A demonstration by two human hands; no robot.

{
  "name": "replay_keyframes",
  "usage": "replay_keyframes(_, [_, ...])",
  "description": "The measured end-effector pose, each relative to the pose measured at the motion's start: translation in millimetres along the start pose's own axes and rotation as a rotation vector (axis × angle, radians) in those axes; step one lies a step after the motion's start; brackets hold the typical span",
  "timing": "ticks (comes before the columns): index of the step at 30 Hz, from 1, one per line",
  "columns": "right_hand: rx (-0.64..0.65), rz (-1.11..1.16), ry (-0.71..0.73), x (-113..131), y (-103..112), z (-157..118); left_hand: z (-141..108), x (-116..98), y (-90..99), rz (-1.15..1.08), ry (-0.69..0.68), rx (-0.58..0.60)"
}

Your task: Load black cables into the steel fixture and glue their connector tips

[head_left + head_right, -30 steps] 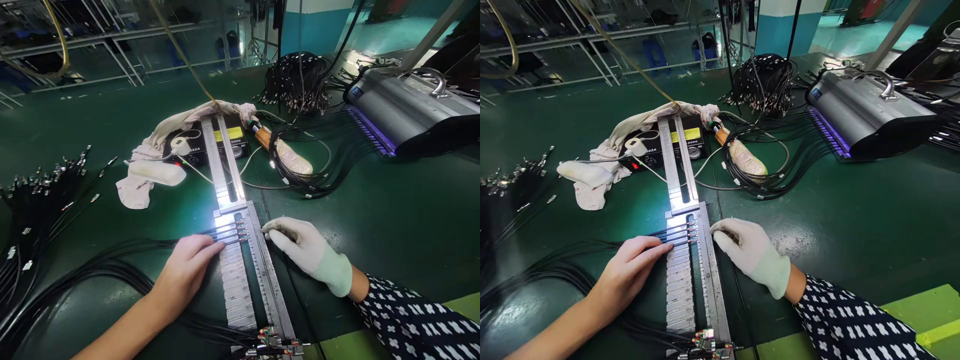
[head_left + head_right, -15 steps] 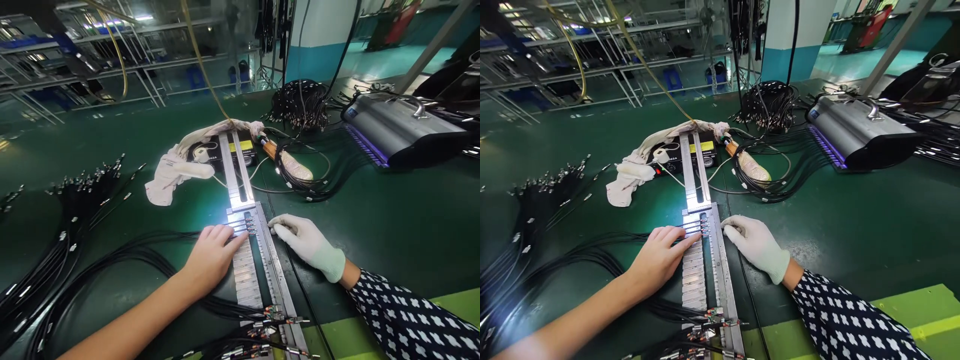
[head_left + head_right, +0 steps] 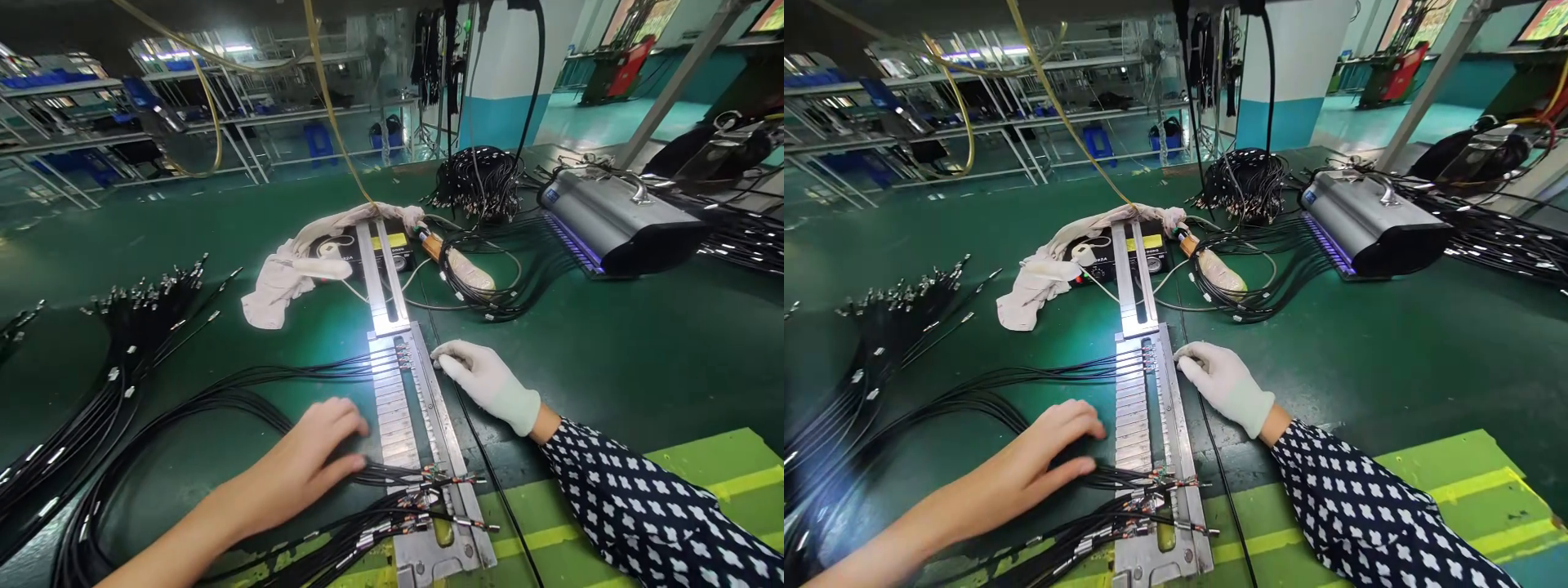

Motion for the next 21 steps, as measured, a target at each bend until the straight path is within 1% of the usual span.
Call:
replay_keyframes(2, [0.000,0.005,-0.013,0,-1,0,-19,4,-3.9,-0.145,0.057,0.120])
replay_keyframes(3, [0.001,0.009,-0.019,-1,-1,0,-25,8,-5.0,-0.205,0.091,0.145])
replay_keyframes(5, [0.007,0.020,-0.025,-1,-1,-1,-26,18,-5.2,-0.324,0.164,0.120])
replay_keyframes(7, [0.016,0.031,-0.025,-2,-1,-2,-19,29,-4.9,-0.405,0.229,0.049])
replay_keyframes(9, [0.023,0.037,-0.026,-2,-1,-3,-9,36,-5.5,-0.435,0.257,-0.009])
replay_keyframes(13, [0.026,0.048,-0.044,-3,-1,-4,4,40,-6.4,-0.395,0.237,-0.078])
replay_keyframes(15, [0.024,0.054,-0.055,-4,-1,-3,8,38,-2.6,-0.281,0.211,-0.147])
replay_keyframes(18, [0.017,0.052,-0.072,-4,-1,-1,16,29,1.0,-0.068,0.149,-0.254])
replay_keyframes(19, [0.015,0.050,-0.077,-5,-1,-1,20,25,-0.3,-0.033,0.126,-0.275])
replay_keyframes(21, [0.014,0.045,-0.082,-5,-2,0,30,15,-5.2,-0.038,0.085,-0.310])
Point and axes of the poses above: each hand's wrist, its own z-axis towards the middle knuckle, its own y-axis out of the back of the hand, x = y × z, the point moved 7 cm from there along z, towards the middle knuckle, and after that the axes turned 3 degrees about -y, right-handed, at the moved point
